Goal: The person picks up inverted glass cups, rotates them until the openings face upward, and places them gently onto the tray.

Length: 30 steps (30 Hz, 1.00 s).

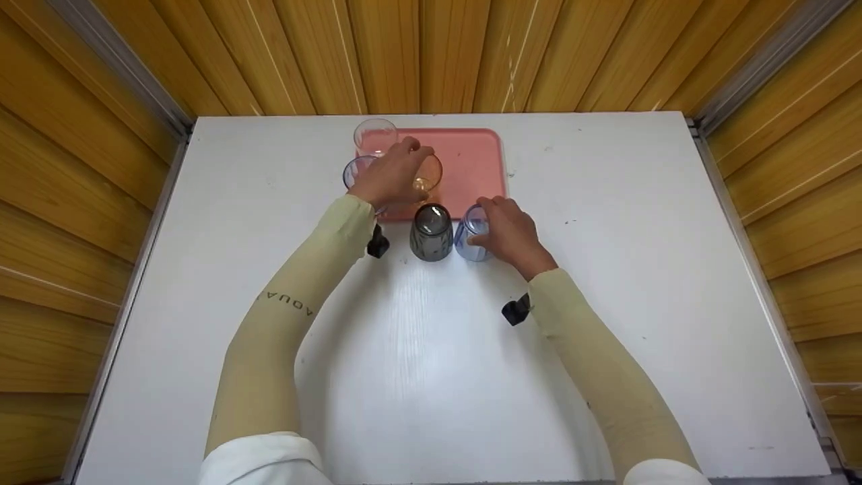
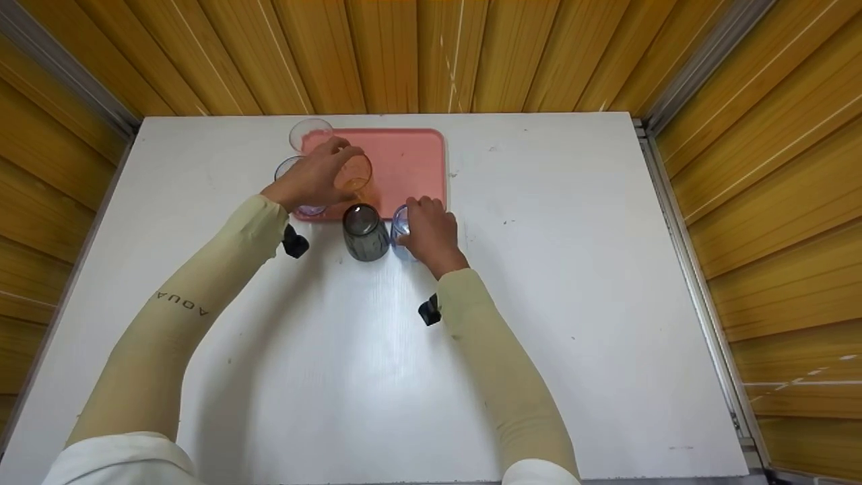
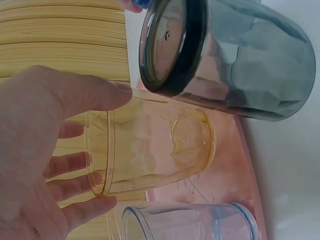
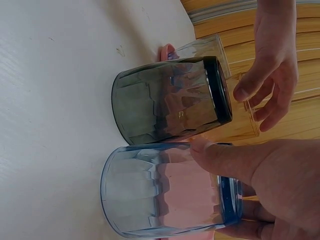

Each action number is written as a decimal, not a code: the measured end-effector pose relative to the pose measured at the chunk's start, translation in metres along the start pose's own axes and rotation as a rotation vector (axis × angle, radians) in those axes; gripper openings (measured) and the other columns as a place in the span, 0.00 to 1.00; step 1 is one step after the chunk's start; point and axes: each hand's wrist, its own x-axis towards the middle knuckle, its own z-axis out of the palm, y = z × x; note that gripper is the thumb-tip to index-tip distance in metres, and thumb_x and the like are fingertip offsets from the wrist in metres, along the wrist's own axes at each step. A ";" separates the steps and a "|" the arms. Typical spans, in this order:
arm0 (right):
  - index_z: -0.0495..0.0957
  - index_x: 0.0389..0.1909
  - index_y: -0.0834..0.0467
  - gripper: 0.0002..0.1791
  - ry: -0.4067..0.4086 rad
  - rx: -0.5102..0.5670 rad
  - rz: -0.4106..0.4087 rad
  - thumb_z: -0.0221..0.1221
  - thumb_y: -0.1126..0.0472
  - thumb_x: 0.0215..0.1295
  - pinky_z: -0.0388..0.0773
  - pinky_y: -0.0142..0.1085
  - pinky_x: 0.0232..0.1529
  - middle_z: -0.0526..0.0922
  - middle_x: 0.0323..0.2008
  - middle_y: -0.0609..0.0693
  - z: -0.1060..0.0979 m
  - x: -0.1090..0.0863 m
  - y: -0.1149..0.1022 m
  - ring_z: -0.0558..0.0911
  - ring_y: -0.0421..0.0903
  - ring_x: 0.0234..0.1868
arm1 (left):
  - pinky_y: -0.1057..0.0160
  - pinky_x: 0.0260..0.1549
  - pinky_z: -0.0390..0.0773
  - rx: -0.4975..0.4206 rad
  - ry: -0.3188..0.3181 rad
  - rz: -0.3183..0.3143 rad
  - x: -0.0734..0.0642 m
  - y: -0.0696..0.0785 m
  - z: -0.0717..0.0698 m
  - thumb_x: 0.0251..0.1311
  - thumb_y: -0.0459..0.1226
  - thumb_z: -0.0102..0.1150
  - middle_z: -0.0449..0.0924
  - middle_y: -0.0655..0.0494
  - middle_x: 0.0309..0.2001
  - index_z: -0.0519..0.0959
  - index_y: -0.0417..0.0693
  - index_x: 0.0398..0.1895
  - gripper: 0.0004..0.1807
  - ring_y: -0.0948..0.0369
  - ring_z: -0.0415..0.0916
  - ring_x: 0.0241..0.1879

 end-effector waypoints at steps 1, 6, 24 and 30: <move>0.63 0.69 0.56 0.42 0.000 -0.006 -0.001 0.71 0.55 0.54 0.72 0.50 0.64 0.72 0.62 0.58 0.000 0.000 0.000 0.72 0.55 0.62 | 0.48 0.63 0.71 0.006 0.002 0.005 0.000 0.000 0.000 0.53 0.48 0.69 0.56 0.53 0.72 0.60 0.64 0.72 0.43 0.53 0.60 0.69; 0.62 0.70 0.54 0.43 -0.011 0.008 0.015 0.70 0.55 0.54 0.71 0.50 0.65 0.70 0.63 0.57 0.000 0.001 0.000 0.71 0.55 0.64 | 0.47 0.64 0.71 -0.001 -0.003 -0.008 0.002 0.001 0.002 0.53 0.48 0.69 0.56 0.54 0.72 0.60 0.65 0.72 0.43 0.53 0.59 0.69; 0.61 0.71 0.54 0.43 -0.012 0.032 0.023 0.70 0.56 0.55 0.71 0.49 0.66 0.68 0.65 0.57 0.001 0.000 0.001 0.69 0.55 0.65 | 0.47 0.64 0.71 -0.034 -0.017 -0.043 0.005 -0.001 0.009 0.53 0.50 0.69 0.55 0.56 0.73 0.58 0.68 0.73 0.44 0.54 0.57 0.71; 0.62 0.70 0.56 0.43 -0.015 -0.005 -0.005 0.70 0.55 0.55 0.70 0.50 0.66 0.69 0.64 0.57 0.001 0.000 0.001 0.69 0.54 0.64 | 0.48 0.63 0.72 -0.026 -0.018 -0.028 0.007 -0.003 0.011 0.55 0.49 0.68 0.55 0.55 0.73 0.58 0.68 0.73 0.42 0.53 0.58 0.71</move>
